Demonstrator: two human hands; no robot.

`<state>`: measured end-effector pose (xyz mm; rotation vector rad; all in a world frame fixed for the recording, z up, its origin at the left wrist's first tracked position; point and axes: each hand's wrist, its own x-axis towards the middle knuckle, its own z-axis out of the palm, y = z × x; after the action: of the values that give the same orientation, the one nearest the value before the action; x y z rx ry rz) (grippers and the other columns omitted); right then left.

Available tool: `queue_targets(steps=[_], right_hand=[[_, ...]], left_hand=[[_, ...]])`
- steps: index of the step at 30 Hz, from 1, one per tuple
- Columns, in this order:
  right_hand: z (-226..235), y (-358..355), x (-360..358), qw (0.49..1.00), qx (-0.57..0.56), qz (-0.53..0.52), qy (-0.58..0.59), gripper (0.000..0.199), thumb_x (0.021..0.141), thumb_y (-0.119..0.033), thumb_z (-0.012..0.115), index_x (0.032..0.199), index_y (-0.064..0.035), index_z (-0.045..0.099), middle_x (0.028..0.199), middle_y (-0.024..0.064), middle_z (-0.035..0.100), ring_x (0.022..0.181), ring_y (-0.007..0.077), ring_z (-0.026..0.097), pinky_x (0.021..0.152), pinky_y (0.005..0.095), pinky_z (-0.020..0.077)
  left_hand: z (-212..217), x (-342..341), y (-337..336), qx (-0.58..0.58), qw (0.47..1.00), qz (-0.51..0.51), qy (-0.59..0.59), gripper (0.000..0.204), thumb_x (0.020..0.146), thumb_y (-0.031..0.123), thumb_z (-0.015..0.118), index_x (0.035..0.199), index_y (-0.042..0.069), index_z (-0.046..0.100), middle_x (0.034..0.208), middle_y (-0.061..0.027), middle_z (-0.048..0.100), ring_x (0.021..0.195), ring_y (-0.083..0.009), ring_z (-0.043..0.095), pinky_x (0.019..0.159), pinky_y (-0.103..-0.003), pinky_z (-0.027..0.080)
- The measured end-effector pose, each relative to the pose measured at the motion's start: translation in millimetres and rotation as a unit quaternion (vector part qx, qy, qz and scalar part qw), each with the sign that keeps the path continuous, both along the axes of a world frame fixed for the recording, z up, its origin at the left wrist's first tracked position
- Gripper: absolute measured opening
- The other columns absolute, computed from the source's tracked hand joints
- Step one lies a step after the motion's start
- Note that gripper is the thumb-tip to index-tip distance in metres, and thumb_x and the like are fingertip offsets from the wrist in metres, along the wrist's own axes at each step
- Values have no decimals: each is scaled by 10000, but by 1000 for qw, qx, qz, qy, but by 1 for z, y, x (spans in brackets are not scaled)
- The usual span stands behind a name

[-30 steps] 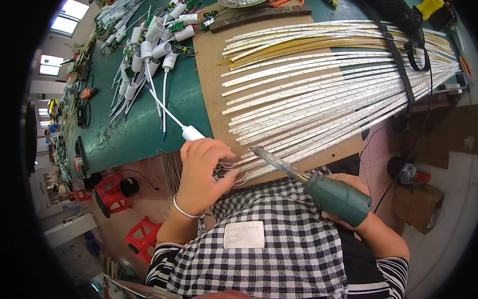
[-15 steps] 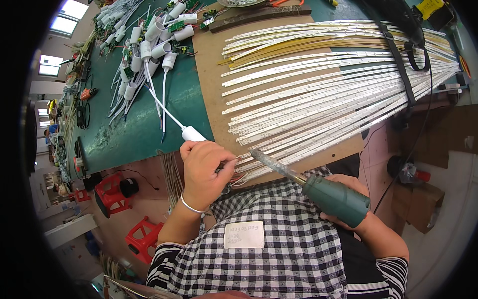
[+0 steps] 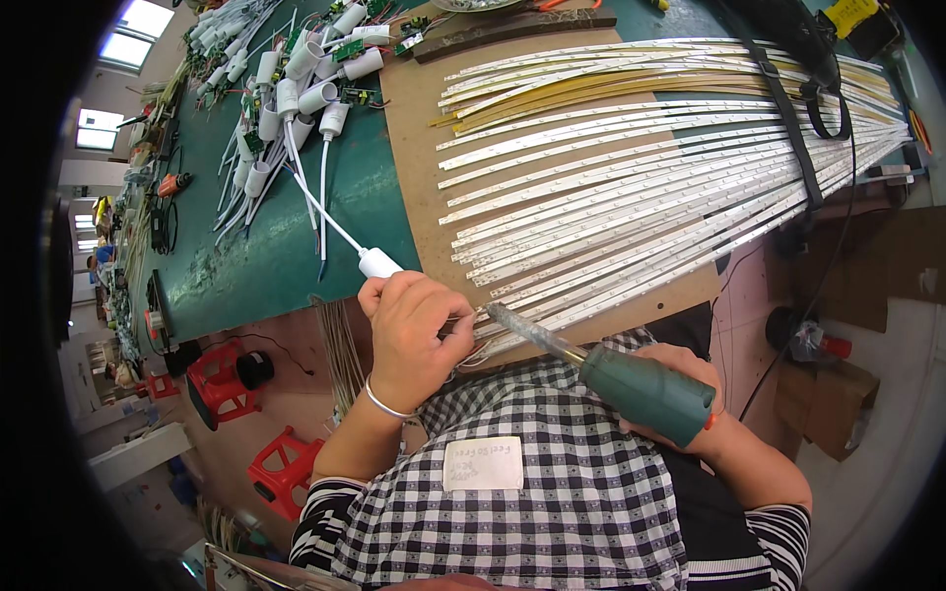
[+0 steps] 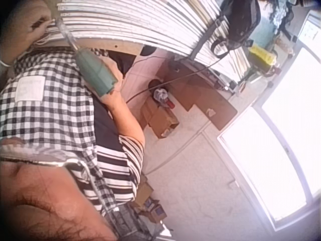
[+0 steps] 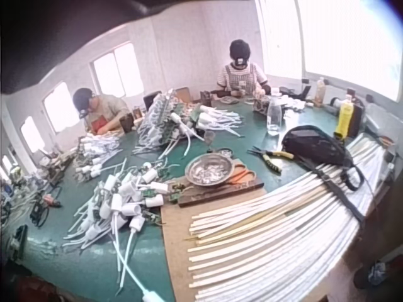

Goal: The person solders wires onto LED strips using a soldering gun.

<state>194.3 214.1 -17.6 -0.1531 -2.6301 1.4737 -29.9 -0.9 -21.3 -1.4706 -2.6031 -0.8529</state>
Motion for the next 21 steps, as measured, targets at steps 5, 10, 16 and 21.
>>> queue_targets(steps=[5,10,16,21], right_hand=[[3,0,-5,999,43,13,5,580,665,-211,860,1126,-9,573,1026,101,634,864,216,650,768,295,518],[3,-1,-6,998,64,14,5,580,668,-242,862,1117,-12,574,995,94,627,828,219,652,728,293,523],[2,1,-6,994,107,22,6,584,664,-297,854,1101,-19,584,987,99,615,785,240,644,689,303,521],[3,6,-6,991,130,38,-12,571,662,-324,843,1087,-29,602,997,96,612,811,261,639,693,323,523]], left_hand=[[1,-2,1,-5,1000,-9,-5,131,656,96,700,715,141,592,750,16,578,831,-196,544,818,-381,285],[0,-6,-1,1,999,-30,-24,128,642,88,692,721,140,605,748,18,577,837,-189,545,820,-377,288],[1,-10,-1,4,998,-48,-36,140,625,79,685,731,138,615,752,26,582,845,-186,551,825,-373,299],[3,-13,0,-4,997,-59,-42,143,625,76,682,739,136,621,756,29,584,849,-184,553,829,-371,303]])
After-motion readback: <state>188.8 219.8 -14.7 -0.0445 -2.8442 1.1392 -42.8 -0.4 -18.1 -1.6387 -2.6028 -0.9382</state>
